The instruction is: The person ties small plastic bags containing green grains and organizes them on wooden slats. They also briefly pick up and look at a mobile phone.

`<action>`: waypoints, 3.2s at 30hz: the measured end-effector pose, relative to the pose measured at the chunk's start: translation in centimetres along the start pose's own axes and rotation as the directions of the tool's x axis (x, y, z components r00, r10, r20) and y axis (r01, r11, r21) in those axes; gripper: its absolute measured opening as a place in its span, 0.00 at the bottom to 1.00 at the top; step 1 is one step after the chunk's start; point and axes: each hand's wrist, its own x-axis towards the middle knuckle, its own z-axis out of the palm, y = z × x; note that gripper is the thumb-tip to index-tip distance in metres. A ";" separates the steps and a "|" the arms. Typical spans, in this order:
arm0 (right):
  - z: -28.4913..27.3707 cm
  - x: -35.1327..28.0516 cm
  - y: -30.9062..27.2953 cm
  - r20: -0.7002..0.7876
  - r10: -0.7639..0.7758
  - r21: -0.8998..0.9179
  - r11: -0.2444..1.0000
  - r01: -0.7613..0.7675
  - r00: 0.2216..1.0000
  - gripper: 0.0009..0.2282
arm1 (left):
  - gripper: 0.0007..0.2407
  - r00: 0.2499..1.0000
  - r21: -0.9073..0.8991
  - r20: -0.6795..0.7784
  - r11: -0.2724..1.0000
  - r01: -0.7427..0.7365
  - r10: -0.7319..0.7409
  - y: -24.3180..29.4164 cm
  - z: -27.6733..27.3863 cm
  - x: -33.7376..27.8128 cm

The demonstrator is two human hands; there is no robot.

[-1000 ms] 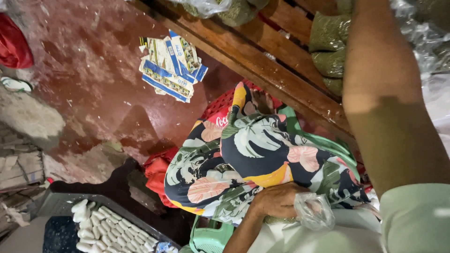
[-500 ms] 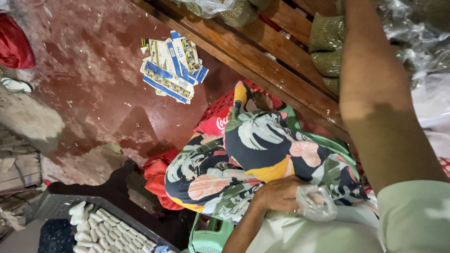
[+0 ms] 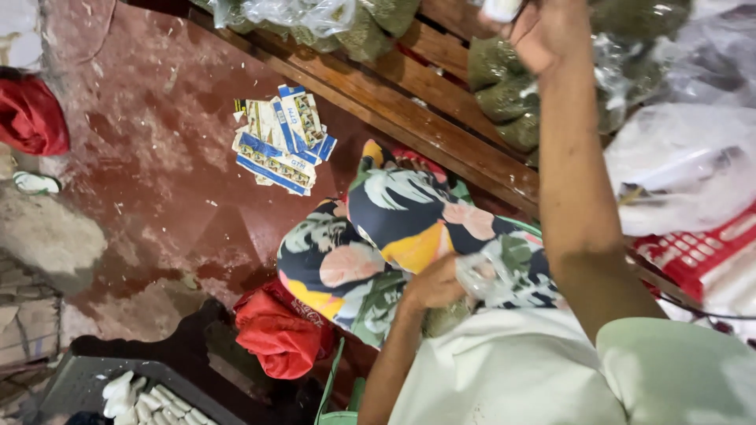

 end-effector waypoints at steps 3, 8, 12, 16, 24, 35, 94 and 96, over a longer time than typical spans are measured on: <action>-0.9 -3.6 0.7 0.199 -0.161 0.000 0.986 0.164 0.967 0.10 | 0.13 0.998 -0.038 -0.064 0.999 0.021 -0.023 0.1 0.0 -0.1; -2.5 -8.7 1.6 0.343 -0.373 -0.030 0.913 0.406 0.862 0.09 | 0.11 0.990 -0.043 -0.135 0.998 -0.047 0.041 0.1 0.1 -0.1; -3.7 -11.2 2.3 0.409 -0.431 0.043 0.890 0.454 0.804 0.13 | 0.15 0.992 -0.055 -0.128 0.998 -0.013 0.006 1.3 0.1 0.2; -4.8 -13.5 2.4 0.383 -0.407 -0.072 0.882 0.466 0.829 0.16 | 0.15 0.993 -0.058 -0.117 0.998 0.027 -0.034 1.7 0.6 0.4; -4.4 -15.5 2.4 0.369 -0.559 -0.191 0.736 0.649 0.743 0.12 | 0.18 0.989 -0.043 -0.144 0.999 0.007 -0.013 1.9 0.7 0.8; -3.0 -17.3 1.2 0.504 -0.671 -0.128 0.564 0.815 0.544 0.13 | 0.17 0.985 -0.049 -0.170 0.999 0.017 -0.025 2.1 0.8 0.8; 0.0 -15.1 -0.7 0.438 -0.694 -0.100 0.594 0.799 0.571 0.12 | 0.19 0.995 -0.083 -0.059 0.993 0.080 -0.085 3.2 -0.7 1.2; 0.0 -15.5 -0.6 0.425 -0.673 -0.104 0.628 0.771 0.605 0.13 | 0.20 0.996 -0.091 -0.058 0.993 0.069 -0.074 3.4 -0.7 1.4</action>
